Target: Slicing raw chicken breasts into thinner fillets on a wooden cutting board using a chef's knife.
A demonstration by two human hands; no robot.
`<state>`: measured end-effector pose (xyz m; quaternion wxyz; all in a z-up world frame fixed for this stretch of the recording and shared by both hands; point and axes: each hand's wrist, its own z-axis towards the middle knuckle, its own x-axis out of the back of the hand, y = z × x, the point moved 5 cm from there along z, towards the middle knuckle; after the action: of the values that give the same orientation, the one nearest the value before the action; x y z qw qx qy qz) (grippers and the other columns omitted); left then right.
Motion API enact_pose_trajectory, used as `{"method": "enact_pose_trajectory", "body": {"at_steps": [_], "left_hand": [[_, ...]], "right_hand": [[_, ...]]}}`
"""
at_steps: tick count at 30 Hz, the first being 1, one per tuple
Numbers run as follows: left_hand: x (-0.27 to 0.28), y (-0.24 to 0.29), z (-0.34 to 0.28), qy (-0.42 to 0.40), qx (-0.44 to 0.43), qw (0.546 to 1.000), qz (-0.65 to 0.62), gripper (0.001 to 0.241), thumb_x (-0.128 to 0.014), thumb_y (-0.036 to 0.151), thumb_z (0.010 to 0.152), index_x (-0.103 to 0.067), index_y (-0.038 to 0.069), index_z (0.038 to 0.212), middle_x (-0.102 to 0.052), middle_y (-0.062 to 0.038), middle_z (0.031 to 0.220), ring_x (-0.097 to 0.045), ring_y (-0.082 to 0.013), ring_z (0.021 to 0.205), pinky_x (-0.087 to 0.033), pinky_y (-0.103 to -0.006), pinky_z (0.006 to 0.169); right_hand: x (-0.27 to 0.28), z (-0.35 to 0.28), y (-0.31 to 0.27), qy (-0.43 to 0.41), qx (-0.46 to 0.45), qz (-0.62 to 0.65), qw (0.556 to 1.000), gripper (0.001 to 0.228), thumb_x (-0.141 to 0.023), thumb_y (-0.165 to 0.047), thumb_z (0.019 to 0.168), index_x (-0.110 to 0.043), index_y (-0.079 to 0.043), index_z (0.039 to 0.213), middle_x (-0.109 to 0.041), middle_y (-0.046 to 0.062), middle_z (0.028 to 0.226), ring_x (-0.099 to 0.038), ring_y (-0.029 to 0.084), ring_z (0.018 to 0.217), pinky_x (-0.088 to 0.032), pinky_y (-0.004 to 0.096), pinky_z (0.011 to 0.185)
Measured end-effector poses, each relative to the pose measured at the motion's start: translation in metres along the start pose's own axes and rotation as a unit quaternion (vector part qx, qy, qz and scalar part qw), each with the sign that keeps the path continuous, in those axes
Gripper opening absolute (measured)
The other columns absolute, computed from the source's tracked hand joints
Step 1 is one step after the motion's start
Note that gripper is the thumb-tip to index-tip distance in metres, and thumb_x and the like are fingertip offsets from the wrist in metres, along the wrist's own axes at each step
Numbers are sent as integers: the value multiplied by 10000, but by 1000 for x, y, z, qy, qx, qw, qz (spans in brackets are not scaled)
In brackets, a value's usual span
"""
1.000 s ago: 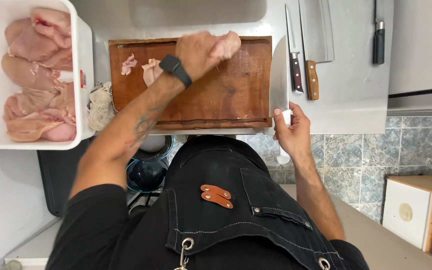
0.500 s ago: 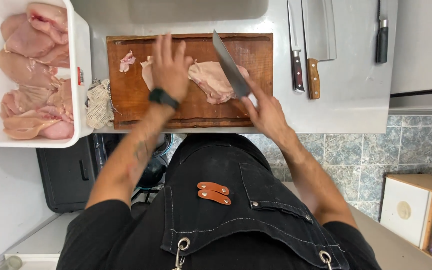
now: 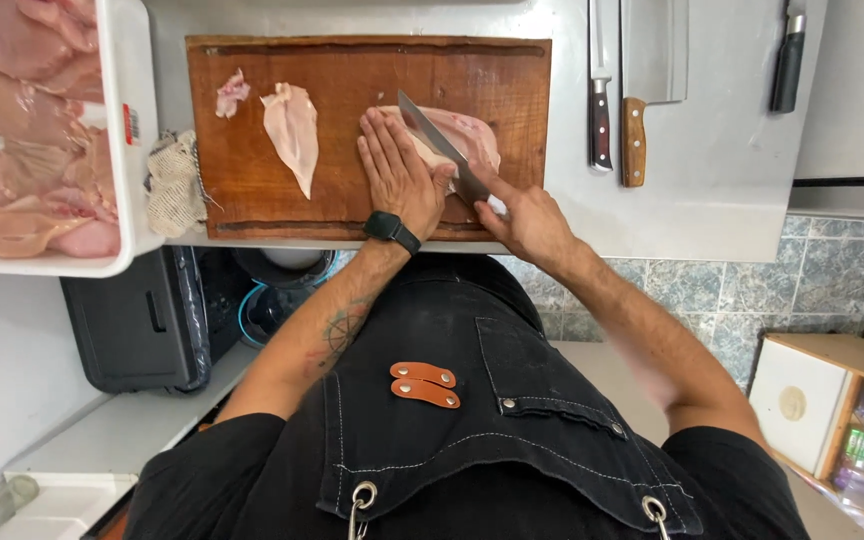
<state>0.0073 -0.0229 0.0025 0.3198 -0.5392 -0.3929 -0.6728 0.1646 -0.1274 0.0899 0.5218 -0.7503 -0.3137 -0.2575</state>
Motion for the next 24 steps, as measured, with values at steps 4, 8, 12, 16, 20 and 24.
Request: {"method": "enact_pose_trajectory", "body": {"at_steps": [4, 8, 12, 16, 20, 24], "left_hand": [[-6, -1, -2, 22, -14, 1000, 4, 1093, -103, 790, 1098, 34, -105, 1710, 13, -346, 1802, -59, -496, 1727, -116, -600, 1466], [7, 3, 5, -95, -1, 984, 153, 1104, -65, 797, 1065, -42, -107, 1699, -64, -347, 1791, -110, -472, 1720, -130, -538, 1460], [8, 2, 5, -60, 13, 994, 85, 1169, 21, 783, 979, -147, -131, 1688, -111, -361, 1763, -136, -485, 1686, -131, -558, 1423], [30, -11, -2, 11, -79, 993, -86, 698, -268, 486, 1044, -351, -98, 1416, -293, -396, 1565, -220, -590, 1526, -129, -728, 1294], [46, -26, -15, 130, -344, 929, -45, 373, -456, 202, 1086, -729, 145, 1332, -639, -47, 1287, -521, -345, 1372, -421, -491, 1011], [25, -59, -15, 161, -359, 918, -45, 248, -481, 235, 1139, -708, 136, 1136, -632, -40, 1173, -595, -320, 1203, -457, -448, 924]], "right_hand": [[8, -8, 12, -58, 19, 3, 998, 628, -606, -295, 1083, -442, -236, 1687, -756, 100, 937, -608, 308, 481, -539, 474, 671], [20, -16, 28, -107, 57, 16, 992, 606, -642, -261, 1068, -511, -203, 1657, -521, 78, 475, -475, 286, 449, -474, 404, 616], [28, -22, 43, -151, 69, 2, 986, 596, -638, -294, 1072, -513, -250, 1653, -569, 83, 484, -470, 291, 467, -484, 402, 649], [50, -53, 22, -174, 95, -193, 961, 701, -615, -216, 1064, -367, -330, 1710, -669, 127, 716, -667, 376, 612, -528, 491, 629], [78, -97, 18, -72, 159, -324, 930, 566, -542, -299, 1028, -557, -472, 1567, -722, 103, 722, -767, 429, 604, -646, 554, 604], [54, -73, 33, -89, 71, -192, 975, 590, -582, -398, 1037, -505, -432, 1620, -810, 161, 910, -769, 511, 815, -630, 647, 751]]}}
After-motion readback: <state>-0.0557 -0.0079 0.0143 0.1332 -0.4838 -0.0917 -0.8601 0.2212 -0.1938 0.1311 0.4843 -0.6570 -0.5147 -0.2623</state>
